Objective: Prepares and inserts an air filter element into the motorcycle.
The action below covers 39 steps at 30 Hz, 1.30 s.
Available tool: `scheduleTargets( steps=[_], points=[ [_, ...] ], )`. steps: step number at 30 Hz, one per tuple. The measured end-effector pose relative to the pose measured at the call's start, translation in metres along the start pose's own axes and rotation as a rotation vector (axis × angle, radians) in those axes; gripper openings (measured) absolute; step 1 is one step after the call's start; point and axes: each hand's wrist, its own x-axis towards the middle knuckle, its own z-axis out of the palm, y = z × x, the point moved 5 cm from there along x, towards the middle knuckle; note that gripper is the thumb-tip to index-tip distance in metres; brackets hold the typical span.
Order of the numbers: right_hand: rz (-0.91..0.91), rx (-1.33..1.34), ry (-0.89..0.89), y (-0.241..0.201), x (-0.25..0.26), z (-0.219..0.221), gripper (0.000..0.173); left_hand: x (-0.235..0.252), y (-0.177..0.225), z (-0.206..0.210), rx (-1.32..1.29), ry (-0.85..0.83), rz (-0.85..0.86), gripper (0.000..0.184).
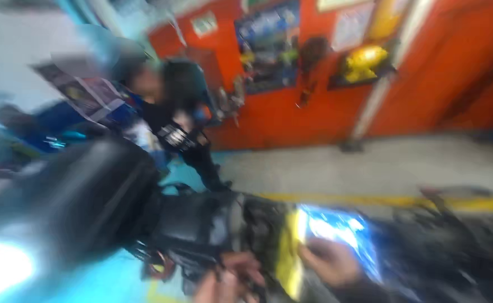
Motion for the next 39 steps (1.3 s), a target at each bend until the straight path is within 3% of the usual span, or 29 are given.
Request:
scheduleTargets(
  steps=[4,8,11,15,18,20,24,27,33,36,39],
  points=[
    [0.025,0.069,-0.068,0.009,0.012,-0.003,0.028,0.015,0.002,-0.013,0.068,-0.126,0.057,0.034],
    [0.141,0.128,-0.410,0.002,0.016,-0.003,0.029,0.028,0.027,-0.020,0.191,-0.477,0.231,0.024],
    [0.194,0.167,-0.629,-0.016,0.014,0.001,0.023,0.044,0.044,-0.013,0.113,-0.826,0.338,0.014],
    [0.171,0.208,-0.789,-0.046,0.005,0.000,0.019,0.066,0.048,0.006,0.004,-1.077,0.318,0.025],
    [-0.047,0.376,-0.857,-0.038,0.003,0.008,0.023,0.078,0.041,0.012,-0.021,-1.126,0.257,0.027],
    [-0.085,0.405,-0.877,-0.037,0.002,0.009,0.024,0.085,0.037,0.012,-0.018,-1.136,0.227,0.028],
    [-0.010,0.373,-0.833,-0.039,-0.008,0.006,0.020,0.089,0.036,0.019,0.094,-1.151,0.230,0.031],
    [0.120,0.322,-0.900,-0.050,-0.012,0.008,0.014,0.090,0.044,0.031,0.210,-1.285,0.253,0.033],
    [0.057,0.603,-1.080,-0.041,-0.013,0.043,0.021,0.062,0.042,0.053,0.601,-1.501,0.346,0.024],
    [0.043,0.663,-1.134,-0.031,-0.012,0.057,0.020,0.054,0.040,0.049,0.636,-1.484,0.393,0.022],
    [-0.013,0.631,-1.021,-0.022,-0.004,0.059,0.021,0.058,0.044,0.036,0.614,-1.359,0.414,0.024]
  ],
)
